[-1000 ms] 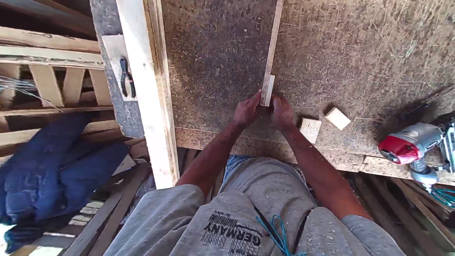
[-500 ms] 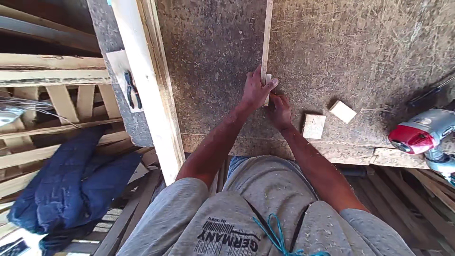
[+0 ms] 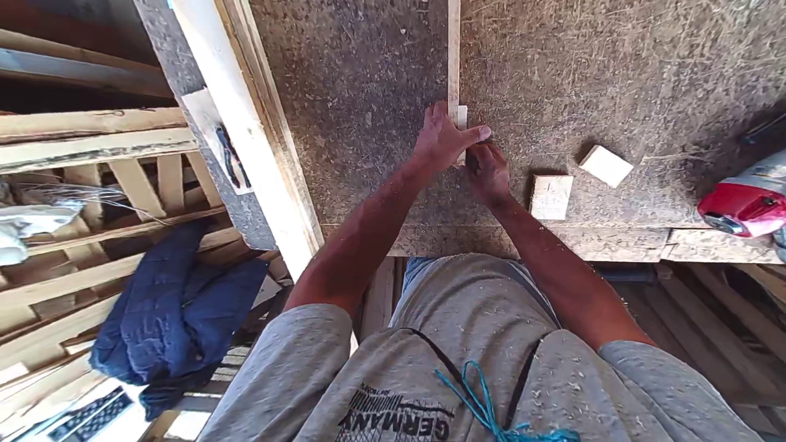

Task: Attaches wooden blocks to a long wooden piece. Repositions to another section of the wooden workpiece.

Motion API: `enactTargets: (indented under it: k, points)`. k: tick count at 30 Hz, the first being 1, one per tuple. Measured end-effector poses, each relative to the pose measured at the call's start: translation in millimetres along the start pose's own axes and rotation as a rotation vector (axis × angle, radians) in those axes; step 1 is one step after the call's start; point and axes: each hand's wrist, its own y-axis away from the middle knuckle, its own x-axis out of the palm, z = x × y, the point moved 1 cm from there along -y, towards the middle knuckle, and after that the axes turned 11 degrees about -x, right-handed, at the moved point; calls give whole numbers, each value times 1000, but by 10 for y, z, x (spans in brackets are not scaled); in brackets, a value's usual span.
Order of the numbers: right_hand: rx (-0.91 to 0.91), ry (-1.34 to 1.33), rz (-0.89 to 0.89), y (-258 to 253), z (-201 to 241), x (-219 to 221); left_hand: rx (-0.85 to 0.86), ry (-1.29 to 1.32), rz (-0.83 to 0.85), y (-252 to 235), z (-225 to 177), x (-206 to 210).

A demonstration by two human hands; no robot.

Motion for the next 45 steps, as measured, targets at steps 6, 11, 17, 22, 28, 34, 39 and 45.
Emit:
enactTargets:
  k: [6, 11, 17, 22, 28, 34, 39, 45]
  points:
    - [18, -10, -23, 10, -57, 46, -70, -138, 26, -28, -295, -176]
    - [10, -16, -15, 1, -56, 48, -110, -27, -206, -29, -282, 51]
    - [-80, 6, -43, -2, -113, 54, -137, -94, -273, -18, -348, 94]
    - [-164, 58, -71, 8, -159, 82, -134, -70, -288, -20, -332, 128]
    - [-242, 78, -91, 15, -208, 108, -131, -81, -288, -70, -325, 115]
    - [-238, 79, -114, 26, -224, 134, -88, 4, -293, -85, -239, 147]
    - [-235, 111, -102, 41, -200, 136, -75, -11, -302, -85, -220, 148]
    - [-246, 137, -111, 50, -205, 158, -87, -29, -311, -65, -244, 151]
